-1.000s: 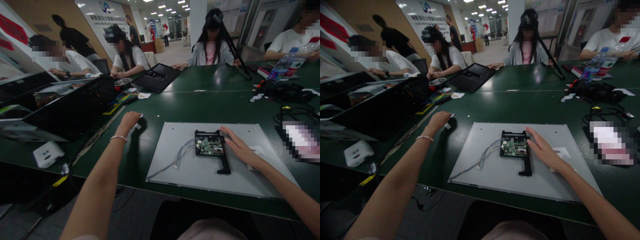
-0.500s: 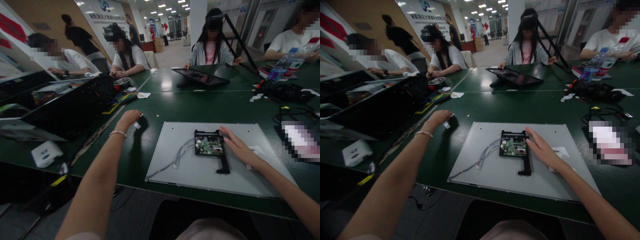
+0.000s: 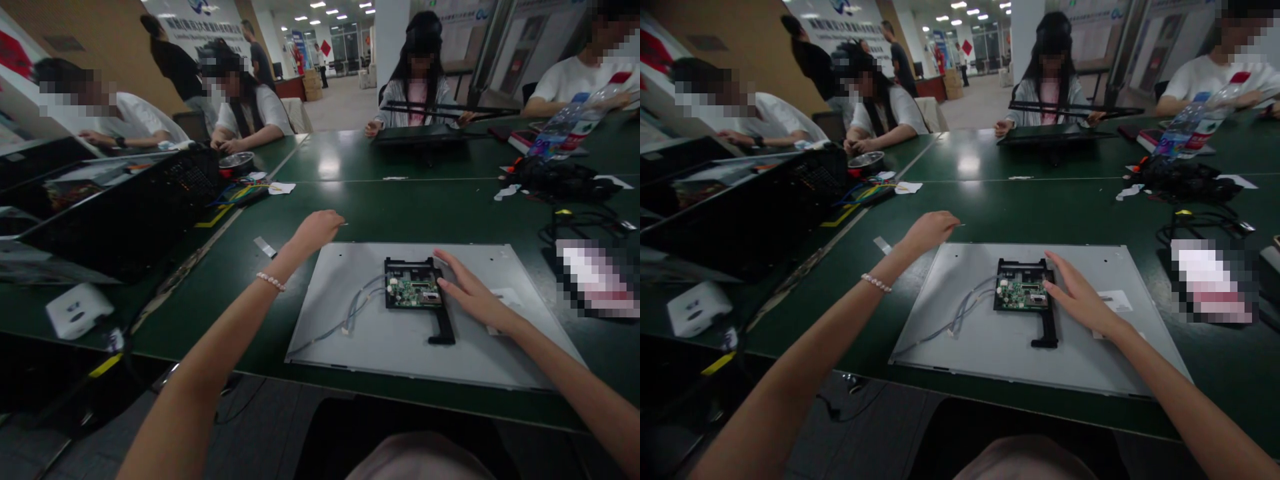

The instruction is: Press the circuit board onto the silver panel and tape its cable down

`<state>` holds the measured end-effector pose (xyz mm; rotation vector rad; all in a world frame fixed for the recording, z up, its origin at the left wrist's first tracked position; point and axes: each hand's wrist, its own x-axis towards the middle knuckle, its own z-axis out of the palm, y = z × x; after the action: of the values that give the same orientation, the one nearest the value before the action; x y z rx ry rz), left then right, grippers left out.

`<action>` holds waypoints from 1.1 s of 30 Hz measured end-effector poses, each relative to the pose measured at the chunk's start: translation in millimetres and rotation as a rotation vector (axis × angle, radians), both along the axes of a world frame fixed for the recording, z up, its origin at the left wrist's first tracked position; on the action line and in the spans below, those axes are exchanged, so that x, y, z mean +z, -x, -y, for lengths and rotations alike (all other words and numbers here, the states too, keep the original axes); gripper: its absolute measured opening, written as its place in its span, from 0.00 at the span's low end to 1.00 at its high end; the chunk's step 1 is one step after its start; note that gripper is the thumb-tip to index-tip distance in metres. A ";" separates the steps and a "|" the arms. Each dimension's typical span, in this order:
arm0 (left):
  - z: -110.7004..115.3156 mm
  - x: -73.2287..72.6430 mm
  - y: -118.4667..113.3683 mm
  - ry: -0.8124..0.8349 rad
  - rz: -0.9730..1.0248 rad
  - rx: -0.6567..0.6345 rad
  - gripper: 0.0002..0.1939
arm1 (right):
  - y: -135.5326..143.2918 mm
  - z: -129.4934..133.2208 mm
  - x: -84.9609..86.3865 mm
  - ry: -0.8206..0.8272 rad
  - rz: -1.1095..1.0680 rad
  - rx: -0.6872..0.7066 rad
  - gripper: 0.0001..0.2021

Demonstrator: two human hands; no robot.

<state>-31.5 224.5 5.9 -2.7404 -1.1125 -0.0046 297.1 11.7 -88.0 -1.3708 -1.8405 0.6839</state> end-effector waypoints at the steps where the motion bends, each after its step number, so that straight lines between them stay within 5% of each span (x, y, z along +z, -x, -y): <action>1: 12.6 -0.7 -18.2 0.009 0.029 -0.055 0.19 | 0.1 0.7 0.9 -0.017 0.024 0.011 0.32; 5: 59.0 -12.0 -77.1 0.000 0.175 -0.134 0.21 | 1.5 3.6 4.0 -0.076 0.117 0.055 0.36; 10: 85.9 -27.1 -114.8 0.020 0.089 -0.223 0.13 | 3.7 4.4 6.4 -0.079 0.145 0.047 0.38; 33: 96.7 -50.6 -148.9 0.027 0.200 -0.250 0.10 | 6.8 3.3 2.8 -0.156 0.276 0.055 0.43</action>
<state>117.4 127.8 -44.7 -2.9354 -0.8093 -0.3063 290.4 8.4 -85.2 -1.3685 -2.1064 0.3821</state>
